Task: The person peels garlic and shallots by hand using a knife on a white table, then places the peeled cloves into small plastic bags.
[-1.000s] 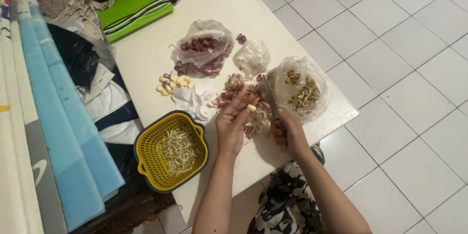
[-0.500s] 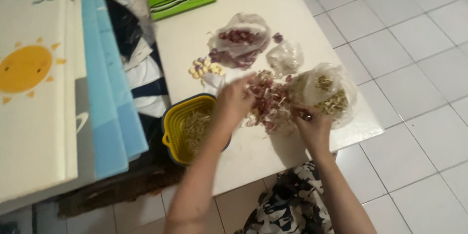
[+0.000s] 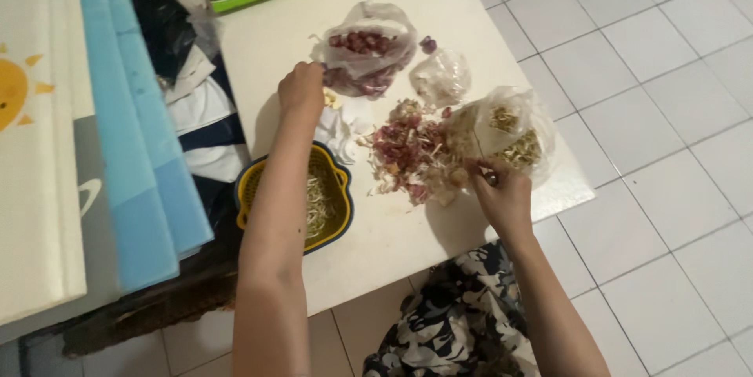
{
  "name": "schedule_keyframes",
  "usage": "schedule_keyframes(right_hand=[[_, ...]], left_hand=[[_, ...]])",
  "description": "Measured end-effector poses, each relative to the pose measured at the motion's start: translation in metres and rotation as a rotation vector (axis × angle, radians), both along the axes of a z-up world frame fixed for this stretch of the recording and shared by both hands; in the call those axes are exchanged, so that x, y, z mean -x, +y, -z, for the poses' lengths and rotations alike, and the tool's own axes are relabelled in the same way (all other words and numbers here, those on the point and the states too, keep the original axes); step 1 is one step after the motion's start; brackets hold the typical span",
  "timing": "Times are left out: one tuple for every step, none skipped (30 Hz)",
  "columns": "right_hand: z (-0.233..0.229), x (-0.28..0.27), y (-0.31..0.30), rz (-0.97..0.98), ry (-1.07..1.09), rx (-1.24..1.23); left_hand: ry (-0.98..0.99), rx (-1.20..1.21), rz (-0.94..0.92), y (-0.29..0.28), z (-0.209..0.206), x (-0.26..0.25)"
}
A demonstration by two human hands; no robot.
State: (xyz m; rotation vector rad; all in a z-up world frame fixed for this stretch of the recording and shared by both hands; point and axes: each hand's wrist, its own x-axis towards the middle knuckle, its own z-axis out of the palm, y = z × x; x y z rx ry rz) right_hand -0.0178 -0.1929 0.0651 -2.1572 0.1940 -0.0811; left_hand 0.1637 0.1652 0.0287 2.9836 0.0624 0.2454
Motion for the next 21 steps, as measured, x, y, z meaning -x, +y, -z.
schedule_keyframes(right_hand=[[-0.002,0.001,-0.002,0.009,-0.002,0.003],[-0.004,0.001,-0.004,0.002,0.011,-0.017],[-0.005,0.002,-0.006,-0.007,0.026,-0.038],[-0.006,0.002,-0.008,0.0,0.024,-0.036],[-0.005,0.003,-0.009,0.008,0.037,-0.074],[-0.005,0.005,-0.011,0.016,0.049,-0.113],[-0.005,0.007,-0.012,0.019,0.049,-0.11],[-0.005,0.009,-0.012,0.045,0.066,-0.199],[-0.005,0.011,-0.011,0.074,0.082,-0.292],[-0.005,0.012,-0.01,0.077,0.081,-0.293],[-0.006,0.013,-0.008,0.077,0.095,-0.374],[-0.006,0.014,-0.007,0.077,0.109,-0.456],[-0.007,0.015,-0.007,0.075,0.105,-0.458],[-0.008,0.017,-0.007,0.082,0.108,-0.468],[-0.009,0.02,-0.008,0.09,0.114,-0.476],[-0.009,0.022,-0.008,0.09,0.114,-0.476],[-0.009,0.023,-0.009,0.095,0.108,-0.473],[-0.008,0.025,-0.01,0.101,0.101,-0.47],[-0.008,0.026,-0.011,0.1,0.101,-0.47],[-0.007,0.028,-0.012,0.092,0.09,-0.473],[-0.005,0.029,-0.013,0.086,0.078,-0.477]], left_hand=[[-0.002,0.003,0.009,-0.003,-0.003,0.001],[-0.054,-0.055,0.028,-0.008,-0.01,0.005],[-0.105,-0.115,0.046,-0.014,-0.02,0.011],[-0.107,-0.112,0.053,-0.023,-0.033,0.019],[-0.122,-0.104,0.107,-0.036,-0.045,0.029],[-0.138,-0.096,0.161,-0.05,-0.058,0.041],[0.067,-0.052,0.158,-0.069,-0.07,0.053],[0.271,-0.008,0.153,-0.093,-0.077,0.069],[0.254,0.351,0.18,-0.114,-0.079,0.099],[0.004,0.045,0.461,-0.138,-0.08,0.115],[0.079,-0.024,0.548,-0.155,-0.077,0.139],[0.124,0.076,0.57,-0.174,-0.072,0.162],[0.166,0.174,0.589,-0.188,-0.066,0.179],[0.164,0.171,0.588,-0.194,-0.059,0.189],[0.046,0.175,0.601,-0.199,-0.049,0.196],[-0.071,0.179,0.612,-0.202,-0.039,0.2],[-0.072,0.18,0.614,-0.204,-0.029,0.202],[-0.119,0.178,0.597,-0.206,-0.02,0.203],[-0.166,0.174,0.577,-0.206,-0.013,0.205],[-0.166,0.174,0.577,-0.206,-0.008,0.208],[-0.164,0.143,0.567,-0.207,-0.005,0.21]])
